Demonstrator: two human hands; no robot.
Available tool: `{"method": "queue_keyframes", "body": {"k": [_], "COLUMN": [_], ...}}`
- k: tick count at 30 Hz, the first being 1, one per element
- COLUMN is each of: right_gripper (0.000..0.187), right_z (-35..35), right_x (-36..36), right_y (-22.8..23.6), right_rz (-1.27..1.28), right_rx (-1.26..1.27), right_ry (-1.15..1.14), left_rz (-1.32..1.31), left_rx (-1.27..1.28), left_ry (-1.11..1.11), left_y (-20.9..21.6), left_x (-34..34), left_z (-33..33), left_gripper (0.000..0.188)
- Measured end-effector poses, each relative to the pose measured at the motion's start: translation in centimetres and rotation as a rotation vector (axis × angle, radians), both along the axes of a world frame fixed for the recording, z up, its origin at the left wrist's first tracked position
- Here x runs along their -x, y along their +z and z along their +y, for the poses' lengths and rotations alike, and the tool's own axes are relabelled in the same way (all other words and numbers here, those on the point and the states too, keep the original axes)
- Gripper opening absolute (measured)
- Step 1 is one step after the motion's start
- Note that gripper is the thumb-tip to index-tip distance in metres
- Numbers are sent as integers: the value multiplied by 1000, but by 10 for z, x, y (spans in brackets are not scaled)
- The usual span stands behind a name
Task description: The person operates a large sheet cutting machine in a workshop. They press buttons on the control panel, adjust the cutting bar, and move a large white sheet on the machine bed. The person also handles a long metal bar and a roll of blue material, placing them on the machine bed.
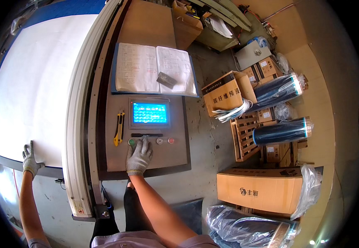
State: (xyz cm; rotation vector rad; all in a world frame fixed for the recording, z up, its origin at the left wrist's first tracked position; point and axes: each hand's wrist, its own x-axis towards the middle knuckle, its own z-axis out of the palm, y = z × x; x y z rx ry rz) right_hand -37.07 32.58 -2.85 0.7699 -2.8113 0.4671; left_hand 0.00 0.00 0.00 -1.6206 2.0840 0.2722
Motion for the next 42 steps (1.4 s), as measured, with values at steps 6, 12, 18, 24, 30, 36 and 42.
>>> {"method": "queue_keyframes", "body": {"k": [6, 12, 18, 24, 30, 36, 42], "right_gripper": [43, 43, 44, 44, 45, 45, 45], "right_z": [2, 1, -1, 0, -1, -1, 0], "right_x": [1, 1, 0, 0, -1, -2, -2], "right_y": [2, 2, 4, 6, 3, 4, 3], "right_rz": [23, 31, 34, 8, 2, 2, 7], "right_rx": [13, 22, 43, 22, 32, 23, 20], "right_ry": [3, 9, 13, 10, 15, 11, -1], "left_rz": [12, -14, 4, -15, 16, 20, 25], "left_rx": [28, 8, 91, 42, 48, 61, 37], "left_ry": [-19, -1, -57, 11, -3, -17, 6], "left_y": [-9, -3, -36, -14, -12, -19, -5], "left_x": [-6, 0, -27, -5, -6, -13, -1], "left_z": [0, 0, -13, -3, -2, -5, 1], "left_gripper": [141, 142, 142, 142, 143, 142, 141]}}
